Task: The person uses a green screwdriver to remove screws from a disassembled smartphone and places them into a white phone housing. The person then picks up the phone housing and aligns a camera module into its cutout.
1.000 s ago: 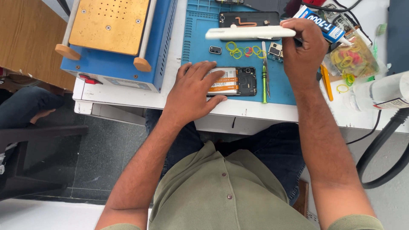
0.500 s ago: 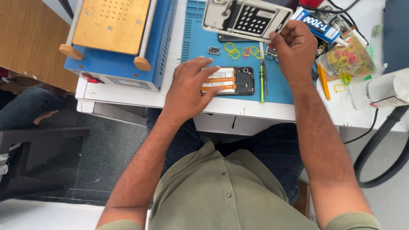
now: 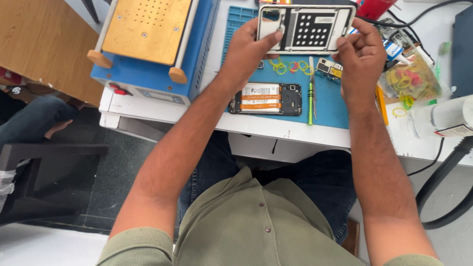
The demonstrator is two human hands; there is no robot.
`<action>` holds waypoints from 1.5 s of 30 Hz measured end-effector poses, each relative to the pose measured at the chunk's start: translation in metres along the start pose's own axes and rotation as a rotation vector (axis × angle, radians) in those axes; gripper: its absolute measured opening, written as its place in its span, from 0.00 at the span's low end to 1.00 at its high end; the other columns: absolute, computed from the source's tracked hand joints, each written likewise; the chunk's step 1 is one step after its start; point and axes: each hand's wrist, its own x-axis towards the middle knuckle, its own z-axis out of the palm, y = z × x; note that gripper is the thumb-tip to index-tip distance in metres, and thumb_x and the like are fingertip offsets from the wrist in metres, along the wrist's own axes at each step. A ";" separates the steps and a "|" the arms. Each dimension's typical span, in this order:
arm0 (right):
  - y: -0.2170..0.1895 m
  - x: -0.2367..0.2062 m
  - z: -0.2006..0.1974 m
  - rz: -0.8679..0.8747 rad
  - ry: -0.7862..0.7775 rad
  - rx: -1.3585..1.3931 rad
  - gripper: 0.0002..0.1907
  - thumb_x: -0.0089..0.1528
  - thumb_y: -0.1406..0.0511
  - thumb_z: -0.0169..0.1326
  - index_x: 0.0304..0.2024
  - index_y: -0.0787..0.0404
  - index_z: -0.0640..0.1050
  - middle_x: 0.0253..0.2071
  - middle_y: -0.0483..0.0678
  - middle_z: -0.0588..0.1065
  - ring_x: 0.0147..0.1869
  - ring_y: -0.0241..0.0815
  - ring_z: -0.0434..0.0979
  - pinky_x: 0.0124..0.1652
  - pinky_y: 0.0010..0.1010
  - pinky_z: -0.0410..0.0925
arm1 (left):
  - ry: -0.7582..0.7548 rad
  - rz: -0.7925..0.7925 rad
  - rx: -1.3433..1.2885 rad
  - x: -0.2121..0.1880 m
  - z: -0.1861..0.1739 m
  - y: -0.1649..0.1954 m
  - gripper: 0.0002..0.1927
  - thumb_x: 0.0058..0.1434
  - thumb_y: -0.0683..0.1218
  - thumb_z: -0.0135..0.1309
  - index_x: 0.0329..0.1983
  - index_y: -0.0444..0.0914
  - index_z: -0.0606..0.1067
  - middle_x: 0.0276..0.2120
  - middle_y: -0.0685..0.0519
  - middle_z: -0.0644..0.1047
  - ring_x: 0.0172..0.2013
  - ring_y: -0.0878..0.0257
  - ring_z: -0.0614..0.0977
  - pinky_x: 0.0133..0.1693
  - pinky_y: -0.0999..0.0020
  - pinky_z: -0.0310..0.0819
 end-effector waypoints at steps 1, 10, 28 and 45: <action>0.002 0.001 -0.003 -0.009 0.014 -0.015 0.16 0.76 0.75 0.57 0.65 0.69 0.72 0.41 0.46 0.78 0.40 0.29 0.77 0.42 0.21 0.74 | -0.018 0.004 -0.006 0.006 0.003 -0.005 0.14 0.69 0.48 0.56 0.55 0.37 0.74 0.45 0.51 0.83 0.44 0.66 0.86 0.42 0.69 0.88; -0.028 -0.003 0.022 -0.424 0.130 -0.823 0.27 0.66 0.78 0.61 0.67 0.64 0.71 0.54 0.55 0.72 0.59 0.47 0.73 0.58 0.38 0.70 | -0.140 -0.225 -0.203 0.016 0.013 -0.022 0.14 0.74 0.44 0.44 0.61 0.39 0.62 0.47 0.47 0.81 0.40 0.62 0.87 0.39 0.69 0.86; -0.036 -0.021 0.052 -0.626 -0.104 -0.906 0.16 0.65 0.74 0.73 0.53 0.62 0.83 0.52 0.48 0.73 0.54 0.45 0.72 0.46 0.32 0.70 | -0.429 -0.083 0.058 -0.005 0.024 0.006 0.20 0.77 0.43 0.42 0.70 0.38 0.59 0.58 0.45 0.74 0.51 0.60 0.86 0.46 0.68 0.85; -0.033 -0.022 0.051 -0.519 -0.148 -0.782 0.11 0.65 0.76 0.67 0.45 0.59 0.80 0.50 0.47 0.76 0.57 0.46 0.71 0.55 0.36 0.67 | -0.401 -0.035 0.192 -0.007 0.029 0.010 0.15 0.75 0.40 0.41 0.63 0.41 0.61 0.54 0.45 0.75 0.53 0.60 0.85 0.46 0.68 0.85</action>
